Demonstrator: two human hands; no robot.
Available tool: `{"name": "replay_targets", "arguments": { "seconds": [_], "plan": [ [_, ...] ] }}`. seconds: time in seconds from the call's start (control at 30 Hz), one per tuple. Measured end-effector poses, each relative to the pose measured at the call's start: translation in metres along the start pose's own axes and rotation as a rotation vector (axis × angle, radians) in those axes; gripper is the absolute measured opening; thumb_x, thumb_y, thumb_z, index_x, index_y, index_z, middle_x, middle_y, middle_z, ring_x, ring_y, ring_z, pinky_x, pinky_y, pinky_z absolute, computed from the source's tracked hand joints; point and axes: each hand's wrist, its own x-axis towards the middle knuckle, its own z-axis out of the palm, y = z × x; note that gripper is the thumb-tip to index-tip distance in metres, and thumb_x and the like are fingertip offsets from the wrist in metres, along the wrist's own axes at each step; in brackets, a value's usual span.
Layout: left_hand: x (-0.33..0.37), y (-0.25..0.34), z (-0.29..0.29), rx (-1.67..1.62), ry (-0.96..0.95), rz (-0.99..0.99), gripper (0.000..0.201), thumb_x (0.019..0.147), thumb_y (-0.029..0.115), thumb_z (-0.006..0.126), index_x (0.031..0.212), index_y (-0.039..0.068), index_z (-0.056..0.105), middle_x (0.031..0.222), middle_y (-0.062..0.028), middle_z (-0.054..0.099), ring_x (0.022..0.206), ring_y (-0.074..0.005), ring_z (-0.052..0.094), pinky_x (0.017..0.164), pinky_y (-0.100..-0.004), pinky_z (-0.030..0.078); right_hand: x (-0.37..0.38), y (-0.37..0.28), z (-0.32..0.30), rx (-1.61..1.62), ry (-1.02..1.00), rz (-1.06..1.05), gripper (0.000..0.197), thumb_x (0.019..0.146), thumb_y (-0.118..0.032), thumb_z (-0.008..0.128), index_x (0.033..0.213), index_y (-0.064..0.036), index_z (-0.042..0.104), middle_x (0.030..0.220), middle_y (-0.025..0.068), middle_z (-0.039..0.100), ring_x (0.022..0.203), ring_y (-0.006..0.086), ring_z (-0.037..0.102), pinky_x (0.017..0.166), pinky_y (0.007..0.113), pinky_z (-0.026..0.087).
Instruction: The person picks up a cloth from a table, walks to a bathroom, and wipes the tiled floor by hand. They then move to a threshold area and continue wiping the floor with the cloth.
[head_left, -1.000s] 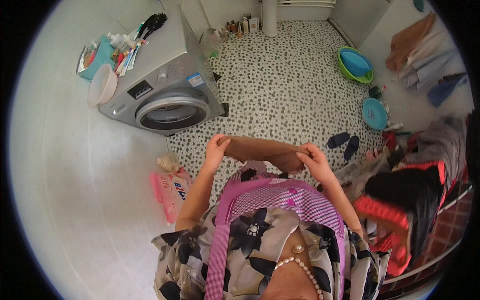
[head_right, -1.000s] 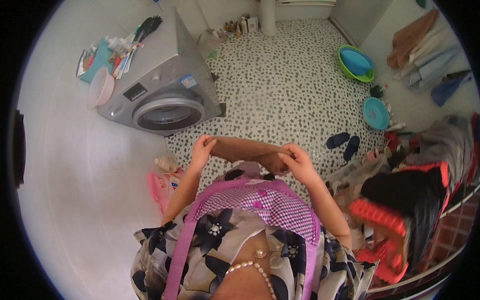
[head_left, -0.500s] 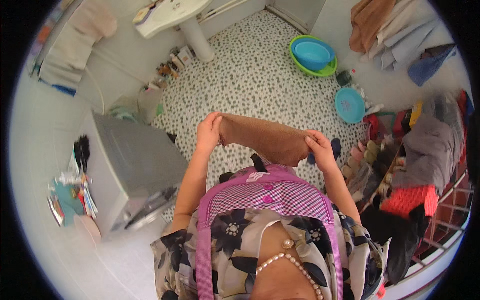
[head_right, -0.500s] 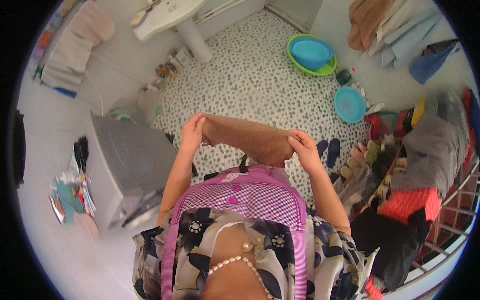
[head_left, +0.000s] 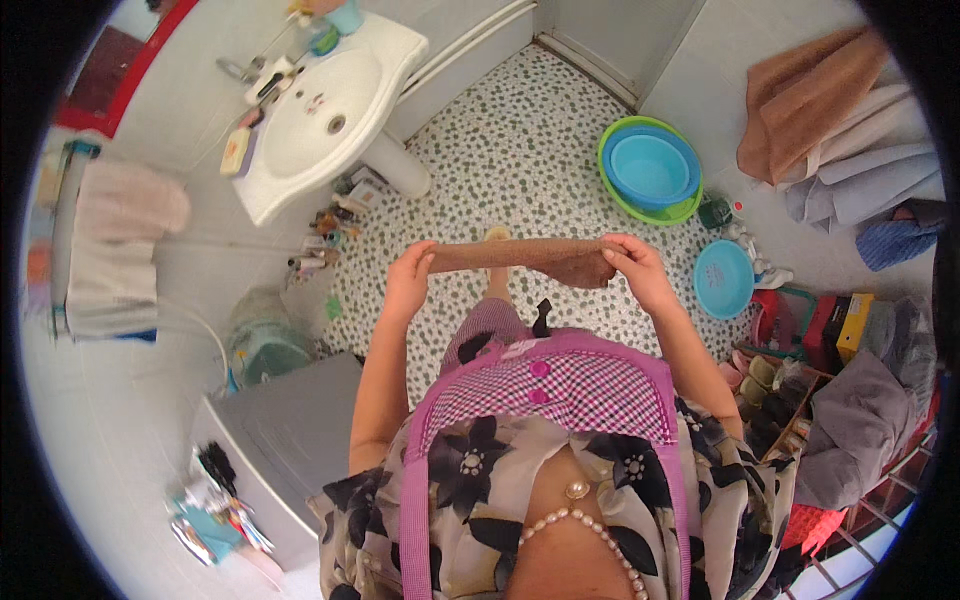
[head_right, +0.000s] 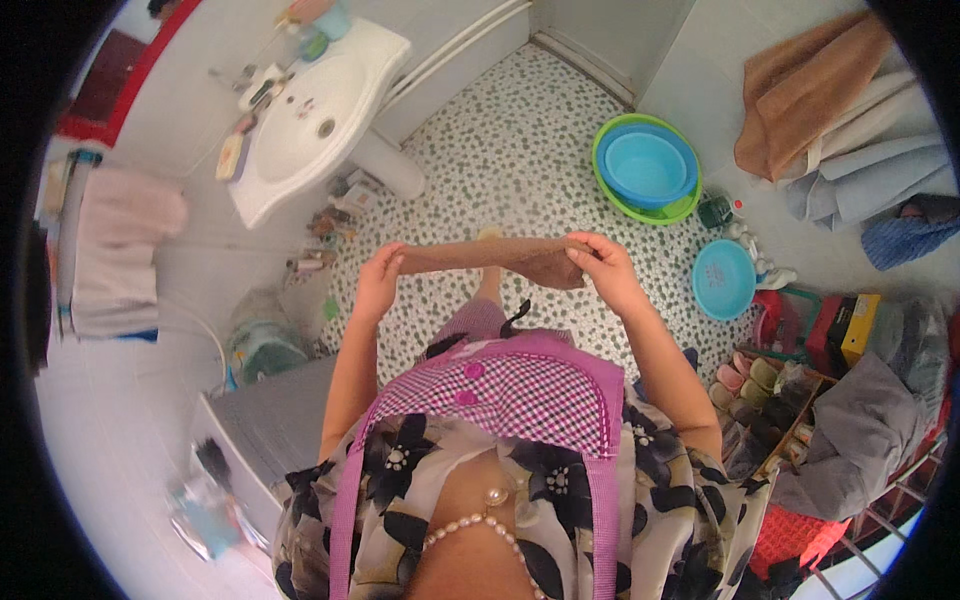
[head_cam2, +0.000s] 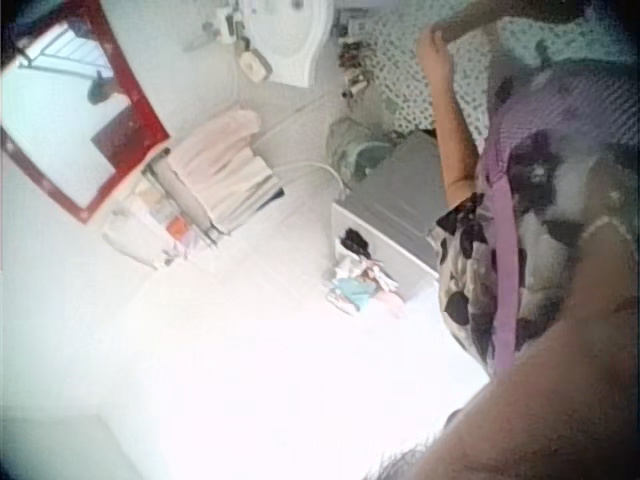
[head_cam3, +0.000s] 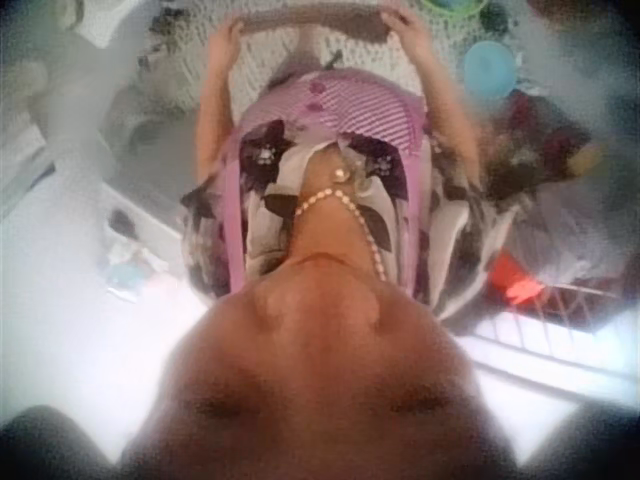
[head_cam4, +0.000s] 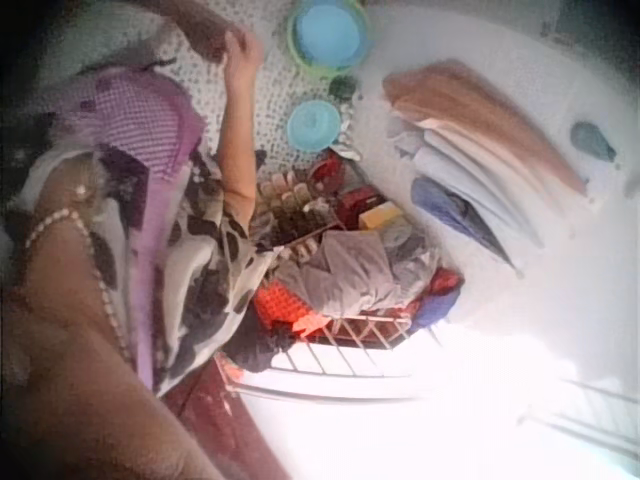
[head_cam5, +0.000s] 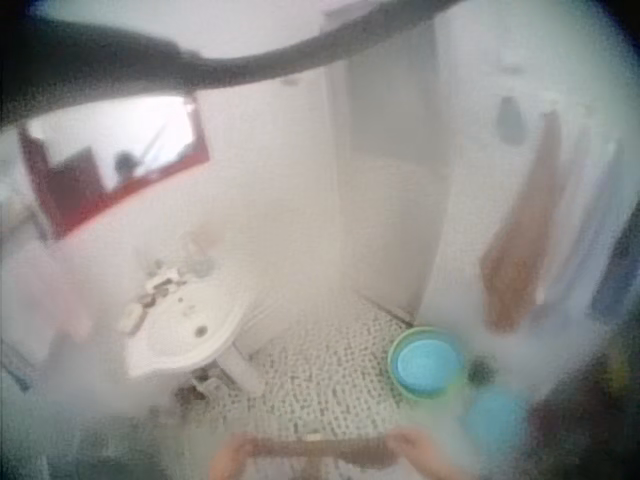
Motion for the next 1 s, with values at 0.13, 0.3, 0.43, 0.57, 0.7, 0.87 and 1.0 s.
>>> {"name": "replay_targets", "arguments": {
  "seconds": [0.13, 0.3, 0.43, 0.57, 0.7, 0.87, 1.0],
  "plan": [
    [0.122, -0.012, 0.009, 0.072, -0.202, -0.034, 0.024, 0.085, 0.013, 0.052, 0.106, 0.001, 0.057, 0.098, -0.0153, 0.061, 0.091, -0.0275, 0.058, 0.080, -0.0344, 0.044, 0.083, 0.004, -0.013, -0.031, 0.069, 0.078, 0.022, 0.084, -0.009, 0.057, 0.104, -0.0001, 0.058, 0.089, 0.0005, 0.060, 0.081, 0.0085, 0.053, 0.072, 0.023, 0.044],
    [0.281, 0.007, 0.038, 0.119, -0.414, 0.087, 0.022, 0.083, 0.012, 0.055, 0.102, 0.001, 0.059, 0.097, -0.0131, 0.062, 0.090, -0.0280, 0.059, 0.077, -0.0345, 0.045, 0.186, 0.008, -0.054, -0.067, 0.292, 0.127, 0.022, 0.083, -0.011, 0.059, 0.102, 0.0002, 0.060, 0.090, 0.0018, 0.060, 0.080, 0.0098, 0.053, 0.073, 0.024, 0.044],
    [0.380, 0.013, 0.071, 0.087, -0.421, 0.165, 0.021, 0.082, 0.011, 0.056, 0.100, 0.003, 0.061, 0.097, -0.0125, 0.062, 0.087, -0.0284, 0.059, 0.075, -0.0340, 0.046, 0.246, 0.009, -0.084, -0.149, 0.430, 0.044, 0.021, 0.081, -0.009, 0.061, 0.102, -0.0025, 0.061, 0.093, 0.0026, 0.060, 0.085, 0.0118, 0.054, 0.076, 0.024, 0.044],
    [0.431, -0.007, 0.127, 0.525, -0.452, 0.306, 0.032, 0.079, 0.014, 0.060, 0.111, 0.011, 0.058, 0.119, -0.0093, 0.054, 0.114, -0.0253, 0.044, 0.094, -0.0470, 0.033, 0.285, 0.050, -0.110, -0.654, 0.353, -0.052, 0.031, 0.077, -0.007, 0.063, 0.107, -0.0043, 0.059, 0.109, 0.0121, 0.055, 0.102, 0.0246, 0.051, 0.090, 0.032, 0.039],
    [0.445, -0.030, 0.193, 0.615, -0.548, 0.088, 0.040, 0.077, 0.019, 0.063, 0.116, 0.013, 0.054, 0.127, -0.0099, 0.046, 0.122, -0.0277, 0.035, 0.099, -0.0520, 0.023, 0.328, 0.089, -0.128, -0.649, 0.282, 0.025, 0.041, 0.075, -0.009, 0.064, 0.115, -0.0065, 0.053, 0.116, 0.0173, 0.052, 0.110, 0.0315, 0.047, 0.093, 0.037, 0.037],
    [0.457, -0.088, 0.271, 0.426, -0.719, 0.017, 0.046, 0.075, 0.022, 0.065, 0.118, 0.012, 0.052, 0.127, -0.0124, 0.044, 0.120, -0.0305, 0.036, 0.098, -0.0470, 0.029, 0.410, 0.151, -0.143, -0.416, 0.203, 0.263, 0.038, 0.078, -0.011, 0.059, 0.116, -0.0058, 0.053, 0.111, 0.0172, 0.055, 0.097, 0.0276, 0.055, 0.083, 0.035, 0.044],
    [0.482, -0.104, 0.329, 0.402, -0.806, -0.097, 0.041, 0.077, 0.023, 0.061, 0.114, 0.010, 0.055, 0.118, -0.0117, 0.052, 0.113, -0.0289, 0.045, 0.092, -0.0464, 0.034, 0.457, 0.225, -0.146, -0.319, 0.162, 0.353, 0.036, 0.079, -0.011, 0.056, 0.115, -0.0058, 0.054, 0.101, 0.0152, 0.059, 0.087, 0.0237, 0.058, 0.076, 0.031, 0.046]
  ]
}}
